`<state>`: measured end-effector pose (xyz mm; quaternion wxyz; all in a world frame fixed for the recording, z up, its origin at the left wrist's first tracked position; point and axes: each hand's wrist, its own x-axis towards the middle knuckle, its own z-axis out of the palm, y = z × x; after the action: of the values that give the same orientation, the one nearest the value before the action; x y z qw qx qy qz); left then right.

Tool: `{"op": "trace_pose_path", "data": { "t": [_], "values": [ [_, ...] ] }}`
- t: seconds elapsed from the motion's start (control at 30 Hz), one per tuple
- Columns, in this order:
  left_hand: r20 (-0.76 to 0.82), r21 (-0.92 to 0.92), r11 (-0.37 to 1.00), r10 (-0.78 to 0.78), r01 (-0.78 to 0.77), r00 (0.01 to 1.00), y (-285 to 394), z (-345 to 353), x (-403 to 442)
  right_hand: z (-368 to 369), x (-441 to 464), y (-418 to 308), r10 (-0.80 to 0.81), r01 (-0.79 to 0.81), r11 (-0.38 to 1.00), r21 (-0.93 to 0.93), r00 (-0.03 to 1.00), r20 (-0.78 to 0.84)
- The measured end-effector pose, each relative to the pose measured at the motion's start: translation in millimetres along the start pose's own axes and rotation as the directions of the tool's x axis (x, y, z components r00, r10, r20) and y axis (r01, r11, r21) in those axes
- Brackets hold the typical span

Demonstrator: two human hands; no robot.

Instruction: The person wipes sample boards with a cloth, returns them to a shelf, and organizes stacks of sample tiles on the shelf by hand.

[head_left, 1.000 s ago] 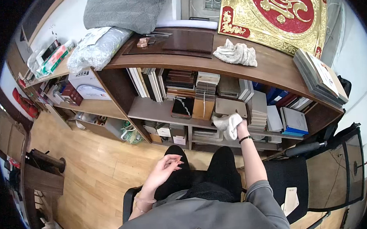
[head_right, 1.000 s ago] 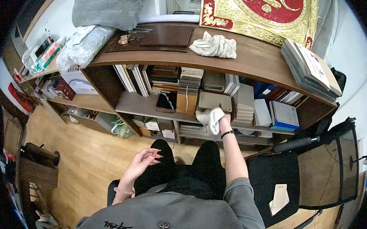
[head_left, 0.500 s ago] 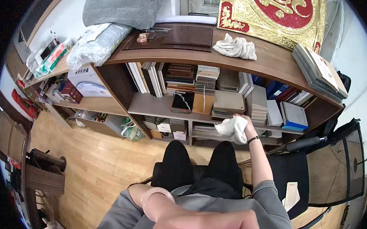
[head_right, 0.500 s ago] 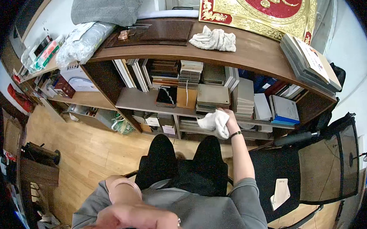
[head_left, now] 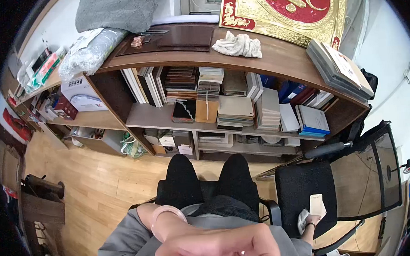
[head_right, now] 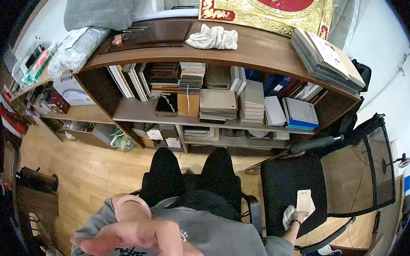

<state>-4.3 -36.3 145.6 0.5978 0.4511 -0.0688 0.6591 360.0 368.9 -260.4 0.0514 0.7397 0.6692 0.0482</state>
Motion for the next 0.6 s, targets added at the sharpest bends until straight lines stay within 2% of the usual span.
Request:
{"op": "trace_pose_path", "data": {
  "t": [0.13, 0.2, 0.23, 0.27, 0.3, 0.33, 0.37, 0.4, 0.43, 0.47, 0.53, 0.57, 0.6],
  "values": [
    [0.059, 0.008, 1.0, -0.005, 0.005, 0.998, -12.4, -0.4, 5.1, -35.3, -31.9, -19.2, -0.004, 0.006, 0.982, 0.19, 1.0, -0.012],
    [0.087, 0.04, 0.999, -0.012, 0.008, 0.996, -15.6, -6.1, 5.5, -38.5, -39.6, -28.0, -0.016, 0.016, 0.987, 0.16, 1.0, -0.006],
    [0.092, 0.097, 0.995, -0.017, 0.008, 0.996, -16.2, -12.9, 5.5, -37.6, -40.2, -32.0, -0.022, 0.022, 0.991, 0.133, 1.0, -0.002],
    [0.075, 0.228, 0.974, -0.025, 0.007, 0.997, -12.6, -22.6, 4.8, -36.0, -37.6, -36.2, -0.032, 0.032, 0.996, 0.082, 0.999, -0.004],
    [-0.072, 0.559, 0.826, -0.044, 0.077, 0.996, -8.4, -42.6, 6.3, -33.2, -34.7, -38.3, -0.039, 0.039, 0.999, 0.032, 0.999, -0.006],
    [-0.218, 0.791, 0.574, -0.061, 0.213, 0.974, -4.1, -62.6, 7.9, -27.3, -33.2, -37.5, -0.027, 0.027, 0.999, 0.036, 1.0, -0.002],
    [-0.346, 0.921, 0.189, -0.013, 0.342, 0.938, -4.9, -97.4, 9.9, -19.2, -32.7, -36.2, -0.054, 0.054, 0.999, -0.005, 0.996, -0.075],
    [-0.438, 0.889, -0.145, 0.017, 0.435, 0.899, -4.1, -139.4, 2.7, -11.4, -32.8, -34.2, -0.085, 0.078, 0.996, -0.05, 0.986, -0.144],
    [-0.636, 0.718, -0.39, -0.032, 0.577, 0.771, -0.6, -189.4, -9.0, -7.8, -33.3, -31.4, -0.12, 0.101, 0.99, -0.1, 0.97, -0.212],
    [-0.638, 0.616, -0.539, 0.084, 0.574, 0.765, -1.9, -249.0, -34.4, -9.3, -35.7, -29.2, -0.113, 0.093, 0.991, -0.101, 0.971, -0.209],
    [-0.772, 0.382, -0.675, 0.142, 0.631, 0.62, 11.8, -301.8, -34.1, -25.0, -47.2, -34.9, -0.098, 0.086, 0.994, -0.068, 0.972, -0.215],
    [-0.767, 0.387, -0.68, 0.138, 0.623, 0.627, 12.2, -326.0, -39.0, -30.9, -50.6, -39.5, -0.09, 0.081, 0.996, -0.047, 0.971, -0.22],
    [-0.697, 0.409, -0.722, 0.148, 0.559, 0.701, 12.2, -352.1, -44.8, -32.9, -51.7, -42.9, -0.08, 0.073, 0.997, -0.04, 0.972, -0.222]
  ]
}}
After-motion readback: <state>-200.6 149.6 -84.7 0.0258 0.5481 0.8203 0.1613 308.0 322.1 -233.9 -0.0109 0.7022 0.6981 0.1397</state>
